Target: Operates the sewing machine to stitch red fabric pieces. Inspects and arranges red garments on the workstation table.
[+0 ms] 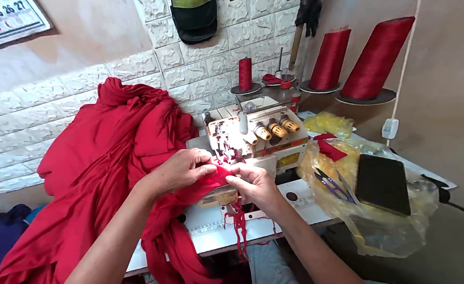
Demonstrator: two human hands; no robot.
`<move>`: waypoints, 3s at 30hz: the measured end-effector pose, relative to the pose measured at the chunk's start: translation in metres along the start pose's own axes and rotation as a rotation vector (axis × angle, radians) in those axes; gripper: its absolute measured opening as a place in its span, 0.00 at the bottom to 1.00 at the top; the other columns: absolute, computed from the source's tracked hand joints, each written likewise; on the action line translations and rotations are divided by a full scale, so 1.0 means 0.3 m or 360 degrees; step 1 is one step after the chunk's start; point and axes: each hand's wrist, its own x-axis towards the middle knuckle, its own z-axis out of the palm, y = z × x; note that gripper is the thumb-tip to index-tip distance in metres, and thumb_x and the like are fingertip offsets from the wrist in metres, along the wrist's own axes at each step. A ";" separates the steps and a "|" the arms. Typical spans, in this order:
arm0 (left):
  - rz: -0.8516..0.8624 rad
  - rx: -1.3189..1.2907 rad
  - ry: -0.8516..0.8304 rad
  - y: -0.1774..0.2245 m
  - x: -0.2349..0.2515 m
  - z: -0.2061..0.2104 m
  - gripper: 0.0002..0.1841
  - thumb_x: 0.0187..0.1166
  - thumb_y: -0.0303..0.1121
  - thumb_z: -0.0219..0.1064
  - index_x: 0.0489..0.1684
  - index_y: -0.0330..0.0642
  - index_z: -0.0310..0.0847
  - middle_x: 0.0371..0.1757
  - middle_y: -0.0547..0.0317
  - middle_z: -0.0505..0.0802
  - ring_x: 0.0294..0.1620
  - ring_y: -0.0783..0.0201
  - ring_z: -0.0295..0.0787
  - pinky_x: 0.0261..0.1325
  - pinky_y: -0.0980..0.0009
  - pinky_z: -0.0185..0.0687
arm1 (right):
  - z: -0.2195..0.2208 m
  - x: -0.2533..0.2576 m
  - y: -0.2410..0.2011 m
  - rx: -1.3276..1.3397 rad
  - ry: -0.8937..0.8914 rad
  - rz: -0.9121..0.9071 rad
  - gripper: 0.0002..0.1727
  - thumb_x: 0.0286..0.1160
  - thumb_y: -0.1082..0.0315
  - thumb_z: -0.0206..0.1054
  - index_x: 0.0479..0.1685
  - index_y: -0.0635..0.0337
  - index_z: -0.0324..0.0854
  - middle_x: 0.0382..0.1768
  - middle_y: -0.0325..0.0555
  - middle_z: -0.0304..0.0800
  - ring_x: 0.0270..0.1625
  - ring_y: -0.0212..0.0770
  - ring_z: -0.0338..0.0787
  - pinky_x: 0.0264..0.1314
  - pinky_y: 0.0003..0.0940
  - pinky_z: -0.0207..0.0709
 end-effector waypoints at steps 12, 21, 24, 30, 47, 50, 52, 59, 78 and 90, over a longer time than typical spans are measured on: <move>0.0292 0.0375 -0.0094 0.005 0.036 0.047 0.16 0.80 0.44 0.60 0.34 0.46 0.92 0.32 0.64 0.89 0.41 0.64 0.84 0.45 0.62 0.75 | -0.010 -0.059 0.033 0.0360 -0.0278 -0.0110 0.05 0.76 0.72 0.70 0.44 0.63 0.89 0.32 0.33 0.91 0.24 0.19 0.82 0.27 0.14 0.77; 0.0266 0.0518 -0.0045 0.020 0.028 0.052 0.18 0.81 0.44 0.54 0.35 0.45 0.90 0.34 0.61 0.89 0.42 0.61 0.86 0.43 0.60 0.79 | -0.005 -0.049 0.041 0.0368 -0.0254 -0.0139 0.08 0.77 0.72 0.70 0.49 0.65 0.88 0.35 0.34 0.92 0.24 0.20 0.82 0.26 0.15 0.78; 0.0191 0.0589 -0.0027 -0.009 0.023 0.025 0.17 0.81 0.43 0.56 0.37 0.47 0.91 0.34 0.63 0.90 0.41 0.60 0.85 0.45 0.58 0.78 | -0.001 -0.039 0.039 0.0363 -0.0238 -0.0117 0.07 0.78 0.71 0.70 0.48 0.65 0.88 0.35 0.35 0.92 0.22 0.20 0.81 0.23 0.15 0.77; 0.0318 0.0178 -0.0122 0.070 0.013 0.049 0.16 0.86 0.41 0.56 0.36 0.44 0.88 0.31 0.65 0.86 0.36 0.73 0.81 0.41 0.76 0.75 | 0.003 -0.045 0.046 0.0408 -0.0251 -0.0176 0.06 0.77 0.72 0.69 0.46 0.63 0.88 0.38 0.33 0.92 0.26 0.19 0.82 0.28 0.15 0.79; 0.0197 0.0547 0.0157 0.061 -0.057 0.160 0.25 0.72 0.54 0.72 0.53 0.40 0.86 0.59 0.52 0.92 0.76 0.48 0.79 0.78 0.43 0.66 | 0.020 -0.104 0.055 0.0026 0.0000 -0.0308 0.08 0.78 0.68 0.69 0.43 0.64 0.90 0.39 0.38 0.92 0.30 0.21 0.85 0.31 0.15 0.80; 0.0129 0.0465 0.0236 0.042 -0.063 0.195 0.19 0.71 0.35 0.75 0.56 0.34 0.83 0.60 0.44 0.90 0.69 0.47 0.85 0.72 0.53 0.80 | 0.024 -0.098 0.061 0.0077 0.0031 -0.0298 0.08 0.78 0.68 0.69 0.42 0.63 0.90 0.37 0.36 0.91 0.29 0.20 0.83 0.31 0.15 0.80; 0.0134 0.0436 0.0320 0.038 -0.067 0.217 0.18 0.69 0.29 0.74 0.56 0.32 0.83 0.59 0.43 0.90 0.67 0.46 0.86 0.69 0.56 0.82 | 0.026 -0.093 0.061 0.0089 0.0068 -0.0298 0.07 0.78 0.69 0.70 0.42 0.63 0.91 0.36 0.36 0.91 0.28 0.20 0.84 0.31 0.15 0.80; 0.0174 0.0563 0.0697 0.035 -0.085 0.307 0.14 0.75 0.34 0.67 0.54 0.38 0.87 0.55 0.49 0.93 0.57 0.49 0.88 0.60 0.56 0.82 | 0.043 -0.105 0.099 -0.0336 0.0416 -0.0555 0.07 0.69 0.66 0.77 0.42 0.56 0.96 0.52 0.43 0.92 0.47 0.23 0.89 0.47 0.16 0.84; -0.0437 0.0540 0.0868 0.029 -0.008 0.311 0.12 0.75 0.31 0.62 0.33 0.41 0.94 0.50 0.56 0.97 0.75 0.48 0.83 0.80 0.42 0.65 | 0.081 -0.131 0.111 -0.0246 0.0515 -0.0433 0.12 0.80 0.70 0.64 0.54 0.66 0.88 0.30 0.35 0.92 0.26 0.20 0.86 0.30 0.15 0.82; -0.1066 -0.0023 0.0059 0.365 -0.069 0.153 0.16 0.84 0.35 0.61 0.44 0.25 0.86 0.44 0.32 0.91 0.52 0.39 0.90 0.54 0.41 0.81 | 0.110 -0.192 0.100 0.0035 0.0070 -0.0373 0.32 0.94 0.54 0.46 0.79 0.79 0.64 0.50 0.35 0.90 0.38 0.13 0.85 0.40 0.14 0.83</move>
